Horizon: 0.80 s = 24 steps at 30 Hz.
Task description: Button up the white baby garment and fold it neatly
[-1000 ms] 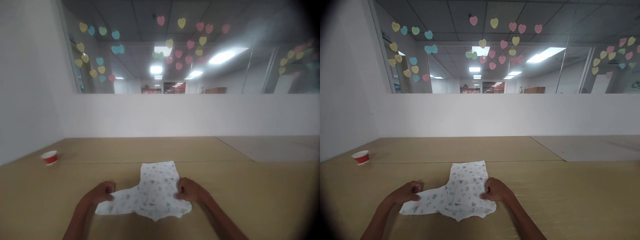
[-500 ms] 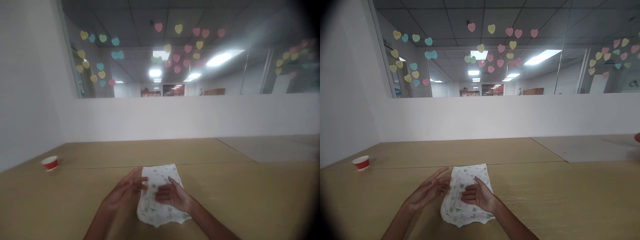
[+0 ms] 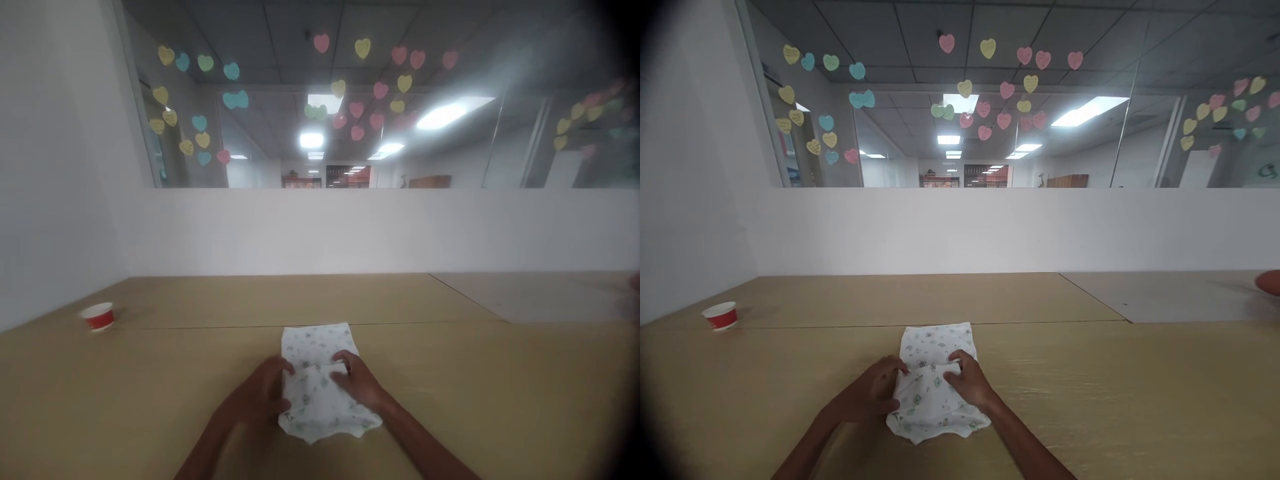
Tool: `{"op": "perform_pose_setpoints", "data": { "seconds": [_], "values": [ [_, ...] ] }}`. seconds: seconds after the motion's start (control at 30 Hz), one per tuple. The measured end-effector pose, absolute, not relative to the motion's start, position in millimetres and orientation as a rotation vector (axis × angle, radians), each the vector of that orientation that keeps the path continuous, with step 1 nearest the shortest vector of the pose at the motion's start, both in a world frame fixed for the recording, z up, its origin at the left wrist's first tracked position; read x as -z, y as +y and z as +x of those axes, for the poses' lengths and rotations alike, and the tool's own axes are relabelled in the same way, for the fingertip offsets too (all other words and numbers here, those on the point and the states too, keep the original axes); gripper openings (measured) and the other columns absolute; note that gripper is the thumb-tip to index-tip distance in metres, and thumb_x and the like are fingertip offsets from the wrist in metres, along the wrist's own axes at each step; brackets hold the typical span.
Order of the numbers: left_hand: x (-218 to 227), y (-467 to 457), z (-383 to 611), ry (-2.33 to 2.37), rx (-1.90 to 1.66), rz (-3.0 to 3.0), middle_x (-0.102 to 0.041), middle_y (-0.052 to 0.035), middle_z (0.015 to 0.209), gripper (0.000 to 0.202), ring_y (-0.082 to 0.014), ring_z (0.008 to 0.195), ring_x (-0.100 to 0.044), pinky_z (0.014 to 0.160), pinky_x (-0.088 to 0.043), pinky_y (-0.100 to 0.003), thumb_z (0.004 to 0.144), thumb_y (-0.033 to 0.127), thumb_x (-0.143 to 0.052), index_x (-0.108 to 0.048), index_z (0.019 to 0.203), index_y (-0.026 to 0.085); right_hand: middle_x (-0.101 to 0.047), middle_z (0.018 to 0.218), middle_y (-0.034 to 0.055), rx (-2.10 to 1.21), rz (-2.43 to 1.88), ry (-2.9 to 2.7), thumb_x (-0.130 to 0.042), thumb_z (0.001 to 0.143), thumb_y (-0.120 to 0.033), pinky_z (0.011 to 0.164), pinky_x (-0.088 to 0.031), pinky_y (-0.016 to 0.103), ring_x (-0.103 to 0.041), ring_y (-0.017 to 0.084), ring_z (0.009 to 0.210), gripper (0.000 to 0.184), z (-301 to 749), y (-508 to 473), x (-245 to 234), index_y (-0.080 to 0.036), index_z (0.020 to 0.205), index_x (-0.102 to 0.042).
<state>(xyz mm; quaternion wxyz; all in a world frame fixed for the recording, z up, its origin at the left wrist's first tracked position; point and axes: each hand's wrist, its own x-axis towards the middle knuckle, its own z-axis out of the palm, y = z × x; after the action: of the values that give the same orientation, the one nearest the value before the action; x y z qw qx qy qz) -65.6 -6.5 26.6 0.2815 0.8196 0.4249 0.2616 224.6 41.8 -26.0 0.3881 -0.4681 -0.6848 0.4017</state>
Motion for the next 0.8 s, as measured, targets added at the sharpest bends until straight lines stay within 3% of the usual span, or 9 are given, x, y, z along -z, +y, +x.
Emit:
{"op": "perform_pose_setpoints", "data": {
  "seconds": [0.1, 0.2, 0.27, 0.33, 0.43, 0.53, 0.63, 0.7, 0.8],
  "values": [
    [-26.1, -4.8, -61.1, 1.159, -0.714, 2.255, -0.046, -0.0056, 0.122, 0.046, -0.026, 0.113, -0.043, 0.1, -0.035, -0.036, 0.072, 0.028, -0.071, -0.053, 0.114, 0.024, -0.054, 0.09, 0.0053, -0.795, -1.181, -1.809, -0.057, 0.076, -0.025, 0.073, -0.042, 0.029, -0.052, 0.018, 0.079, 0.036, 226.3, 45.0, 28.6, -0.012, 0.109, -0.052],
    [-19.6, -3.1, -50.8, 1.15, -0.818, 2.284, -0.05, -0.0073, 0.113, 0.023, -0.0239, 0.107, -0.047, 0.096, -0.039, -0.036, 0.088, 0.036, -0.059, -0.054, 0.104, 0.021, -0.053, 0.096, 0.0063, -0.582, -1.149, -1.851, -0.055, 0.077, -0.024, 0.074, -0.043, 0.03, -0.051, 0.017, 0.077, 0.031, 227.0, 45.5, 28.2, -0.013, 0.106, -0.053],
    [-10.2, -3.6, -41.9, 1.115, -0.879, 2.315, -0.049, -0.0081, 0.12, 0.023, -0.0227, 0.114, -0.045, 0.102, -0.037, -0.037, 0.098, 0.039, -0.044, -0.055, 0.108, 0.021, -0.052, 0.102, 0.0072, -0.392, -1.082, -1.89, -0.051, 0.08, -0.023, 0.077, -0.043, 0.032, -0.052, 0.018, 0.085, 0.025, 229.4, 44.1, 23.8, -0.015, 0.103, -0.053],
    [0.8, -5.5, -32.9, 1.072, -0.818, 2.406, -0.04, -0.0065, 0.137, 0.031, -0.0222, 0.128, -0.035, 0.11, -0.03, -0.037, 0.102, 0.039, -0.035, -0.052, 0.123, 0.025, -0.051, 0.104, 0.0075, -0.24, -1.007, -1.928, -0.046, 0.083, -0.021, 0.081, -0.043, 0.033, -0.051, 0.02, 0.093, 0.019, 232.4, 41.5, 18.0, -0.016, 0.1, -0.054],
    [11.9, -8.8, -20.8, 1.065, -0.529, 2.572, -0.022, 0.0006, 0.151, 0.041, -0.0231, 0.14, -0.015, 0.118, -0.016, -0.044, 0.103, 0.04, -0.031, -0.036, 0.143, 0.032, -0.054, 0.1, 0.0068, -0.229, -0.896, -2.024, -0.047, 0.087, -0.021, 0.085, -0.044, 0.031, -0.052, 0.019, 0.095, 0.014, 233.4, 35.0, 14.2, -0.016, 0.095, -0.056],
    [10.7, -11.6, -13.0, 1.079, -0.343, 2.667, -0.01, 0.0038, 0.154, 0.049, -0.0248, 0.142, -0.002, 0.118, -0.008, -0.051, 0.103, 0.039, -0.032, -0.018, 0.15, 0.035, -0.055, 0.116, 0.0088, -0.272, -0.789, -2.212, -0.06, 0.085, -0.028, 0.099, -0.041, 0.035, -0.05, 0.022, 0.111, 0.03, 230.8, 23.7, 16.6, -0.016, 0.112, -0.06],
    [1.0, -18.6, -16.1, 1.077, -0.279, 2.713, -0.005, 0.002, 0.154, 0.06, -0.0267, 0.141, 0.0, 0.117, -0.008, -0.053, 0.101, 0.039, -0.04, -0.007, 0.152, 0.034, -0.036, 0.141, 0.0131, -0.271, -0.748, -2.485, -0.06, 0.09, -0.045, 0.113, -0.021, 0.051, -0.03, 0.032, 0.132, 0.064, 235.2, 6.5, 9.9, -0.013, 0.142, -0.041],
    [-7.9, -29.7, -24.7, 1.069, -0.213, 2.696, -0.006, 0.001, 0.153, 0.066, -0.0286, 0.141, -0.006, 0.116, -0.01, -0.055, 0.099, 0.041, -0.045, -0.005, 0.151, 0.036, -0.023, 0.148, 0.0072, -0.268, -0.767, -2.622, -0.043, 0.101, -0.046, 0.115, -0.007, 0.055, -0.016, 0.03, 0.139, 0.06, 246.0, -7.0, -3.1, -0.022, 0.152, -0.023],
    [-22.3, -55.0, -40.3, 1.116, -0.195, 2.634, -0.01, 0.0023, 0.152, 0.065, -0.0277, 0.14, -0.015, 0.116, -0.019, -0.05, 0.099, 0.038, -0.045, -0.004, 0.15, 0.039, -0.012, 0.151, 0.0, -0.349, -0.794, -2.745, -0.041, 0.101, -0.053, 0.116, -0.008, 0.052, -0.008, 0.026, 0.14, 0.066, 270.4, -26.4, -19.7, -0.034, 0.153, -0.005]
  ]
}}
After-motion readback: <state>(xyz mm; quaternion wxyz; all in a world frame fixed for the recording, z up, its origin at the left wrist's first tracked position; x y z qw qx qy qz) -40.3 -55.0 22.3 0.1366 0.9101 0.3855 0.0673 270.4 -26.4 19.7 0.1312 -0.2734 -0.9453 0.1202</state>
